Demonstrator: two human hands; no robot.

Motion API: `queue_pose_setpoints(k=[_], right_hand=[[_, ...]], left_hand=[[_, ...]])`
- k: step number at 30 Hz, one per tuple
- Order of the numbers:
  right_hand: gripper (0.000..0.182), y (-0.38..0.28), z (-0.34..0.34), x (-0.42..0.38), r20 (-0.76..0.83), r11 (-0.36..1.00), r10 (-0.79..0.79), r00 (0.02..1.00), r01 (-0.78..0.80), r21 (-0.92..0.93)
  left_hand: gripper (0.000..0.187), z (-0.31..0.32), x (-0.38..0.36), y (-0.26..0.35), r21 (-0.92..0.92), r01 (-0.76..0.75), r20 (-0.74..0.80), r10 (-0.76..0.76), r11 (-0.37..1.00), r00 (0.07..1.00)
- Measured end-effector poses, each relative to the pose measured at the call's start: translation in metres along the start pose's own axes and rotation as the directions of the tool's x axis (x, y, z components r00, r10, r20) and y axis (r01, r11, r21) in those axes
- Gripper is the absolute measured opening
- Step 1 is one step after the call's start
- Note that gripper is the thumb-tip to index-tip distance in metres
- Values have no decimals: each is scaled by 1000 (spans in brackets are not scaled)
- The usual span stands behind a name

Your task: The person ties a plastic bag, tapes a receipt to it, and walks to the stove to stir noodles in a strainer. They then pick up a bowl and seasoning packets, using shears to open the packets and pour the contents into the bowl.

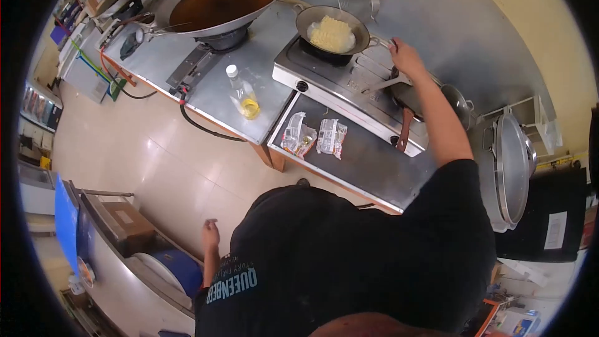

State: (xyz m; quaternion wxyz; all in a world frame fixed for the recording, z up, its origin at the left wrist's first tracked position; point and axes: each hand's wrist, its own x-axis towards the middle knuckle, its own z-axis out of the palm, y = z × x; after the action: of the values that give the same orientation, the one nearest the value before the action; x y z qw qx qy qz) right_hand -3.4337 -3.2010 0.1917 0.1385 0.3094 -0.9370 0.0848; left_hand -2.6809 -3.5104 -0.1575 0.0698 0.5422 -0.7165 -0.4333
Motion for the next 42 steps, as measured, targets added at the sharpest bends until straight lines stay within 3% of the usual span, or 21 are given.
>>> queue_pose_setpoints(k=[3,6,12,13,16,20,23,25,27,29,32,36,37,38,42], right_hand=[[40,-18,-43,12,165,988,17,986,9,-156],[38,-12,-7,33,236,934,-18,972,101,-343],[37,5,6,29,244,964,-259,935,235,123],[37,2,-2,24,269,968,-243,932,217,124],[36,-22,-50,11,327,984,-175,929,158,76],[36,-60,-101,-15,376,995,-84,923,99,-21],[36,-68,-86,-26,379,995,-64,923,88,-46],[36,-77,-57,-26,376,988,-35,926,88,-125],[36,-81,-14,-15,328,987,48,944,5,-160],[36,-76,-5,-4,276,984,101,956,-56,-167],[36,-75,-20,5,237,986,123,964,-91,-140],[37,-106,-40,-9,307,991,93,947,-58,-121],[37,-107,-24,-12,330,993,81,940,-46,-110],[38,-106,-14,-14,354,994,69,933,-35,-101],[39,-94,-46,-8,264,988,102,959,-65,-143]], left_hand=[[27,55,-24,-15,-21,65,175,-60,998,983],[27,86,-33,-44,132,41,311,-80,990,947],[27,82,2,-79,324,-90,414,-55,942,909],[27,78,14,-82,339,-124,427,-35,932,903],[27,62,66,-80,373,-304,462,109,876,880],[28,40,157,-60,390,-620,443,451,681,775],[28,31,196,17,173,-301,410,209,938,888],[28,33,206,78,238,-275,444,148,931,884],[28,35,215,95,264,-307,485,149,914,861],[28,46,233,87,243,-390,530,216,888,820],[26,46,230,92,164,-280,492,167,946,854],[25,43,213,57,355,-618,583,350,702,733],[24,60,230,-1,318,-701,689,353,638,633],[24,61,225,-15,328,-715,713,335,617,616],[24,58,204,-36,368,-512,654,176,776,736]])
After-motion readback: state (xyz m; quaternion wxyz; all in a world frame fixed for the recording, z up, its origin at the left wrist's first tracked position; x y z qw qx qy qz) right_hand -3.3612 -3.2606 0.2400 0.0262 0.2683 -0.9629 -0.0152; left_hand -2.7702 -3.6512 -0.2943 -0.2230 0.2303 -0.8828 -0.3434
